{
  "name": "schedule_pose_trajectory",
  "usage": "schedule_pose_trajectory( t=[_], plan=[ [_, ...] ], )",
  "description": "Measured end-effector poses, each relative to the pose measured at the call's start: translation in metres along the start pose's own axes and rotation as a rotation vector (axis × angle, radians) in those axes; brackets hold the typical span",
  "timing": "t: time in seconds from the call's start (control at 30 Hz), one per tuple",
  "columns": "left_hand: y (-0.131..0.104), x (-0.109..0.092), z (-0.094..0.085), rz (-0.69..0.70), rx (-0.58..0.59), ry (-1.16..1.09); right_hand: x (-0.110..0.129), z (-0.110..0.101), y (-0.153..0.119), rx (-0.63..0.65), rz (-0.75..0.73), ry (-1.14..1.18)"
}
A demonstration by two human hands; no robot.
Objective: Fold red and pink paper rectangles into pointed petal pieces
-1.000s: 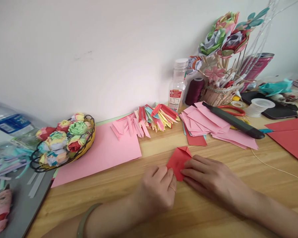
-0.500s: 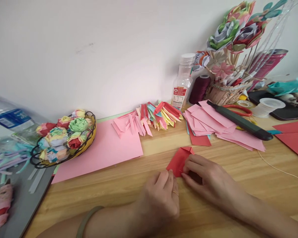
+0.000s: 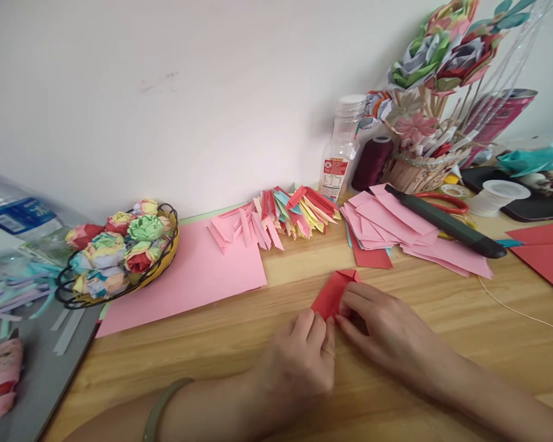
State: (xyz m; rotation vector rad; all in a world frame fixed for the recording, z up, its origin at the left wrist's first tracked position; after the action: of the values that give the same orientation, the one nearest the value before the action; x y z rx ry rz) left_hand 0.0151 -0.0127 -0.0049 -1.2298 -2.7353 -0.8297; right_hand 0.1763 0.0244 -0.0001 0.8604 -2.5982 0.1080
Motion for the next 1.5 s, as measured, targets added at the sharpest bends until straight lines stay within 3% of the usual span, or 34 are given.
schedule_pose_trajectory(
  t=[0.37, 0.7, 0.93, 1.13, 1.27, 1.5],
  plan=[
    [0.000, -0.002, 0.002, 0.013, -0.008, 0.011, 0.002, -0.001, -0.003, -0.070, -0.048, -0.041],
    [0.001, -0.002, 0.004, 0.022, -0.038, 0.006, -0.019, -0.003, -0.029, -0.028, -0.395, -0.168],
    [-0.005, -0.005, 0.001, 0.067, -0.013, 0.057, -0.015, 0.001, -0.033, -0.036, -0.400, -0.278],
    [-0.008, -0.006, -0.001, 0.087, 0.093, 0.114, -0.011, 0.002, -0.034, -0.078, -0.423, -0.385],
    [-0.007, -0.006, 0.000, 0.055, 0.052, 0.074, -0.007, 0.001, -0.034, -0.112, -0.434, -0.401],
    [-0.002, -0.004, -0.001, 0.024, -0.004, 0.021, -0.016, 0.000, -0.041, -0.058, -0.422, -0.382]
  ],
)
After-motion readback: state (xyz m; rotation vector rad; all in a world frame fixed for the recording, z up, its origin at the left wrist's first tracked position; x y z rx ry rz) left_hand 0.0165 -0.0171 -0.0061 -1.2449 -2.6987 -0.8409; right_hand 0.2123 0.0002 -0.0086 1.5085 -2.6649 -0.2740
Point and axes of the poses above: each hand's wrist, its own y-axis towards the middle knuckle, its own z-axis out of the palm, x = y × z, the point moved 1 cm from there along y, towards the middle knuckle, and after that the axes turned 6 degrees about x, right-handed, at the moved point
